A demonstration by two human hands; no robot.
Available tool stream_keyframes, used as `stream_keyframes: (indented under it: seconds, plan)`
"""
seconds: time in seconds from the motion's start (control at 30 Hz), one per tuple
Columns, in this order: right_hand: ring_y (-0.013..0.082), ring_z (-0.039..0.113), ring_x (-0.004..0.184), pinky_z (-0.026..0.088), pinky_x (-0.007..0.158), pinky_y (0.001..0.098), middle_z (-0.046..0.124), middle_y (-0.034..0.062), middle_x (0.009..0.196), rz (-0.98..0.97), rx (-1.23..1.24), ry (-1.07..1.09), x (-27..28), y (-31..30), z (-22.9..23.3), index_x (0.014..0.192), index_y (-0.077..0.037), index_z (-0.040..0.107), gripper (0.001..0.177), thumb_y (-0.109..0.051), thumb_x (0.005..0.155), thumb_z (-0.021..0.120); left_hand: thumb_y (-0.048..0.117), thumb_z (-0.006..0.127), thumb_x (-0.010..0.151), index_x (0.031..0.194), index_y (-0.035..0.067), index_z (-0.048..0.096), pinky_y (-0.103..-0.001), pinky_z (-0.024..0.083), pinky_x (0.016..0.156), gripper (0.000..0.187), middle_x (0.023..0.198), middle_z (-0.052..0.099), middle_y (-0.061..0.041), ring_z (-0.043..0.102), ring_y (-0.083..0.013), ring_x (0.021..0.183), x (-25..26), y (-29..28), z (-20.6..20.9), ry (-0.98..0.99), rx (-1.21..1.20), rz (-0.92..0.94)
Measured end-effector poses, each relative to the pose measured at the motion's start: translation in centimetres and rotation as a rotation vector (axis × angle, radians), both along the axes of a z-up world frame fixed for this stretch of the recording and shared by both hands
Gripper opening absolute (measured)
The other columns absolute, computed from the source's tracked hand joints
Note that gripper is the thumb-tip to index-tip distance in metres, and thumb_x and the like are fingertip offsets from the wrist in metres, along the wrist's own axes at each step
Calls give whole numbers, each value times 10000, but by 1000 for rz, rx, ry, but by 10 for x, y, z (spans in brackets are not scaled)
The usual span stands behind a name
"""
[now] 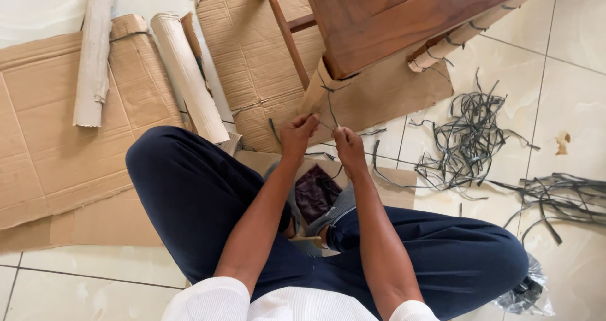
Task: Wiping a wooden chair with a cloth and wrapping its legs with protective paper and straps.
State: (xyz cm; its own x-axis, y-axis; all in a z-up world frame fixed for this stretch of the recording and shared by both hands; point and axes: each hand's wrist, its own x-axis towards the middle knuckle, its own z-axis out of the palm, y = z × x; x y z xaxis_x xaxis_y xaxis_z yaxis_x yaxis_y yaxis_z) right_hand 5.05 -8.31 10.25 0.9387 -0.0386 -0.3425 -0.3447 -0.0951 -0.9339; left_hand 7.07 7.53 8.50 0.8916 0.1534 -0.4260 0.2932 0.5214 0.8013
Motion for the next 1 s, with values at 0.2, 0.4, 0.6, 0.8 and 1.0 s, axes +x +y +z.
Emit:
stream_keyframes:
  seconds: [0.2, 0.4, 0.6, 0.8, 1.0]
  plan:
    - [19, 307, 492, 186, 394, 208, 367, -101, 631, -119, 357, 290, 17, -7, 17, 839, -146, 579, 265, -311, 1046, 596, 207, 766, 934, 866, 13, 779, -227, 439, 615, 207, 738, 692, 27, 574, -58, 674, 7, 7, 3, -46, 103, -45]
    - [35, 325, 488, 209, 387, 214, 413, -76, 645, -395, 447, 183, 49, -51, 3, 873, -140, 590, 240, -312, 1027, 655, 183, 839, 862, 1257, 72, 703, -294, 582, 764, 432, 1096, 702, -65, 677, -166, 929, 18, 28, 53, -303, 507, 58]
    - [35, 351, 500, 259, 412, 219, 439, -63, 676, -361, 208, 38, 85, -23, 57, 958, -55, 658, 248, -294, 1026, 668, 123, 866, 763, 1472, 112, 525, -409, 576, 797, 787, 1337, 638, -130, 705, -291, 977, 32, 32, 88, -411, 823, -125]
    - [41, 394, 504, 282, 411, 215, 506, -27, 701, -193, 117, -11, 125, -10, 54, 1043, -25, 668, 140, -120, 991, 579, 134, 897, 802, 1488, 168, 566, -338, 621, 829, 762, 1323, 666, -114, 733, -224, 1003, 38, 32, 75, -522, 768, -93]
    - [183, 617, 909, 500, 645, 306, 628, 61, 1098, -26, 164, 2, 164, -24, 10, 1267, 17, 579, 493, 208, 816, 527, 101, 850, 807, 1420, 48, 559, -296, 598, 785, 680, 1198, 638, -85, 652, -164, 903, 46, 37, 86, -616, 487, -131]
